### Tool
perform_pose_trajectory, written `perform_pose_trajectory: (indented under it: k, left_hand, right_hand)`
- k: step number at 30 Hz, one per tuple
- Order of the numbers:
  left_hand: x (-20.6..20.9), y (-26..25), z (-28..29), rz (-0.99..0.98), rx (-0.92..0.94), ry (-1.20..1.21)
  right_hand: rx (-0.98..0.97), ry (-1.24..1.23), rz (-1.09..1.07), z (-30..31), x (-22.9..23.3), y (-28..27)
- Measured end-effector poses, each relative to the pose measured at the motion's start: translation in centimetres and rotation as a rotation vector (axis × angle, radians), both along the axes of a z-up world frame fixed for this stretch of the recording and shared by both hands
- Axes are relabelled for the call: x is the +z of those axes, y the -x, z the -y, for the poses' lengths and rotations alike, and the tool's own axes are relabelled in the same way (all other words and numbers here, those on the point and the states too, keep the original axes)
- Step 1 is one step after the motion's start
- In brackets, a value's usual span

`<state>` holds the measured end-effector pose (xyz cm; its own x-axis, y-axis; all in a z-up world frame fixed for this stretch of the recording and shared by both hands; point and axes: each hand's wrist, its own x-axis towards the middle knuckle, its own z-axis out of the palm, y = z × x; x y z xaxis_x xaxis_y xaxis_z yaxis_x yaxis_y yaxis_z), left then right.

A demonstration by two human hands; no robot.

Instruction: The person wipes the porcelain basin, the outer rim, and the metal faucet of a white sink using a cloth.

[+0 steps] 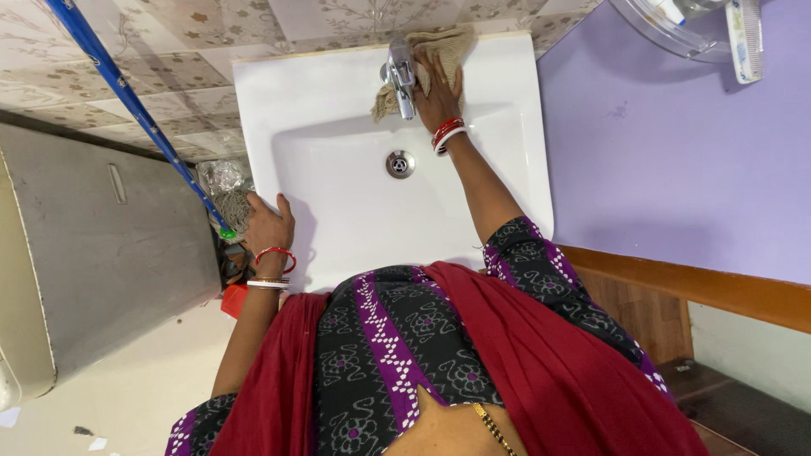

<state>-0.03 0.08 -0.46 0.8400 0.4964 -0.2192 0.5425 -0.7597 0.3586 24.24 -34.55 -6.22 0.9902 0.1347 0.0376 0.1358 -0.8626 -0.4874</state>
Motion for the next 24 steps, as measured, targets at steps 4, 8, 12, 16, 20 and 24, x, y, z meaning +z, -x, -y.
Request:
perform_pose_trajectory:
  k: [4, 8, 12, 16, 20, 24]
  left_hand:
    - [-0.5, 0.2, -0.2, 0.057, -0.026, 0.029]
    - [-0.3, 0.0, -0.5, -0.006, -0.021, 0.081]
    - [-0.6, 0.4, -0.7, 0.074, -0.015, 0.12]
    - [-1.1, 0.6, -0.9, 0.104, -0.015, 0.131]
    - [-1.0, 0.6, -0.8, 0.099, -0.011, 0.164]
    - [-1.0, 0.5, -0.9, 0.124, -0.033, 0.199]
  right_hand:
    - [0.121, -0.042, 0.066, 1.4, -2.4, 0.1]
    - [0.22, 0.127, 0.278, 2.2, -2.2, 0.4]
    - [0.231, 0.23, 0.048, 3.0, 3.2, 1.7]
    - [0.125, 0.379, -0.136, 4.6, 6.3, 2.3]
    - [0.006, 0.508, -0.192, 8.9, 5.5, 2.2]
    - [-0.145, 0.569, -0.282, 13.7, 4.8, 4.5]
